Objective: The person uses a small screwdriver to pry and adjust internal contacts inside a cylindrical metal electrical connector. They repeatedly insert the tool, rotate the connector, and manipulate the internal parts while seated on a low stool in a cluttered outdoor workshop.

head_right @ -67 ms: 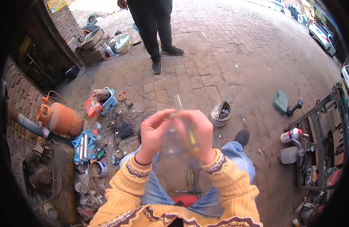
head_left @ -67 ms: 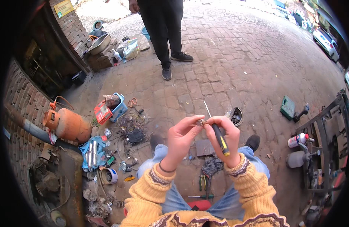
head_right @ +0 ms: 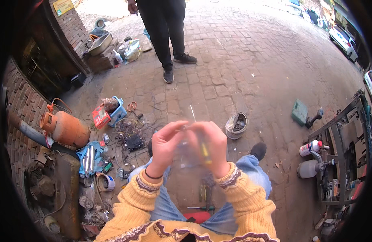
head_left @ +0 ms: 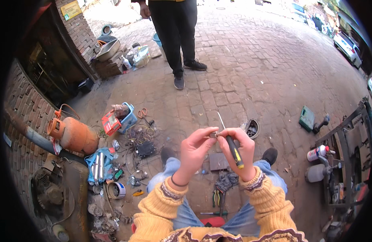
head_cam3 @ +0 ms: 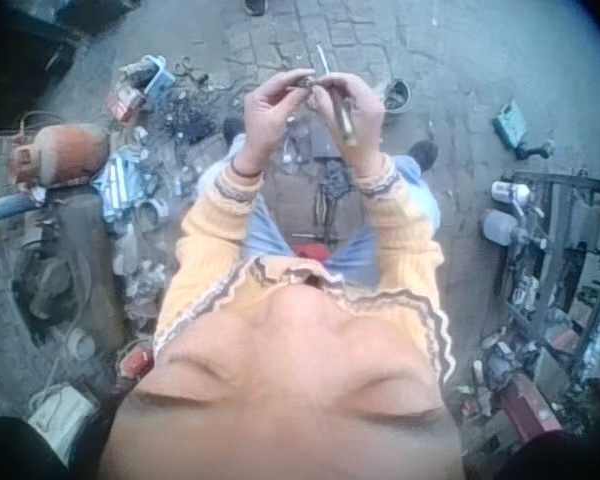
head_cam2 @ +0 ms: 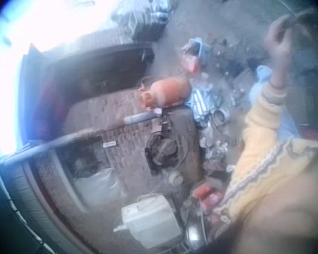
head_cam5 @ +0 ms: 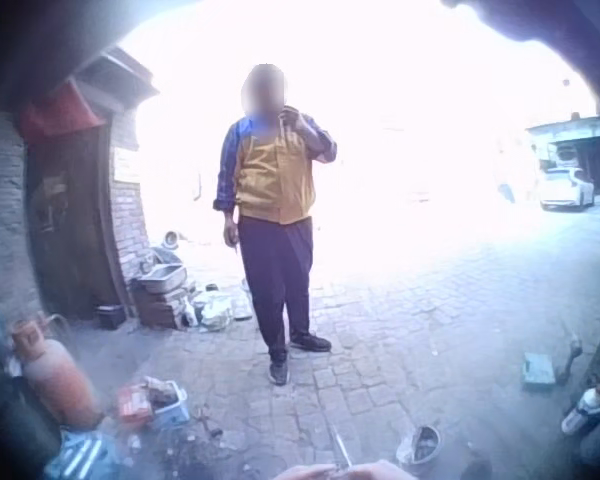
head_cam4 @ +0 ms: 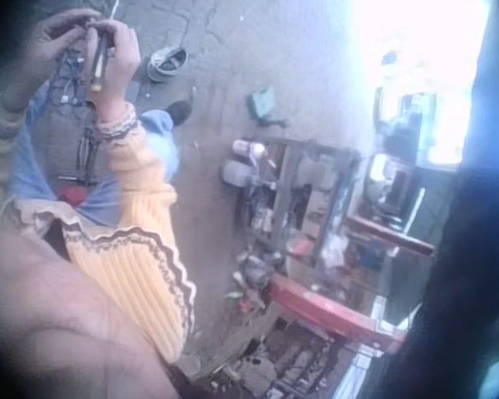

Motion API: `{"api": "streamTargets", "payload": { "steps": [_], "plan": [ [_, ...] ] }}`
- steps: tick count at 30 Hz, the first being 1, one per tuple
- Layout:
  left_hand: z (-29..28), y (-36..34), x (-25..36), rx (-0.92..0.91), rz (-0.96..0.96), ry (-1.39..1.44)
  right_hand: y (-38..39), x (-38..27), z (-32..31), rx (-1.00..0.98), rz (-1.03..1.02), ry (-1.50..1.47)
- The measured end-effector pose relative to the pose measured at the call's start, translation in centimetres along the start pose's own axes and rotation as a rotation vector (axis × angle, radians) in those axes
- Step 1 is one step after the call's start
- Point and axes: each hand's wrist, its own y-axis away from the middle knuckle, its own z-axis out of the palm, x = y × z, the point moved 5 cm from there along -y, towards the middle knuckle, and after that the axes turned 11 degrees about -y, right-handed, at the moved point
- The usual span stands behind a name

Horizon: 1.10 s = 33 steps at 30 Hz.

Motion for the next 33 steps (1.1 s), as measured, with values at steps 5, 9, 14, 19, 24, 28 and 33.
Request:
{"api": "streamTargets", "payload": {
  "steps": [5, 9, 14, 19, 24, 28, 33],
  "plan": [
    [-0.1, 0.0, 2.5, 0.152, 0.323, -0.434, -0.4, -0.2, 0.2, -0.020, -0.028, 0.007],
    [-0.1, 0.1, 2.7, 0.156, 0.331, -0.467, 0.0, 0.8, 0.3, -0.028, 0.084, -0.032],
    [-0.2, 0.5, 2.4, 0.142, 0.292, -0.483, 0.4, 1.1, 0.1, -0.049, 0.055, -0.002],
    [0.6, 0.5, 2.0, 0.145, 0.270, -0.512, 0.3, 0.8, 0.0, -0.015, -0.059, 0.123],
    [1.0, 0.5, 1.6, 0.146, 0.310, -0.515, 0.3, 0.3, -0.1, 0.011, -0.180, 0.203],
    [0.9, 0.6, 1.4, 0.135, 0.355, -0.531, 0.2, 0.0, -0.3, 0.009, -0.209, 0.249],
    [0.9, 1.0, 1.7, 0.142, 0.356, -0.546, 0.2, -0.3, -0.4, 0.010, -0.227, 0.234]
  ]
}}
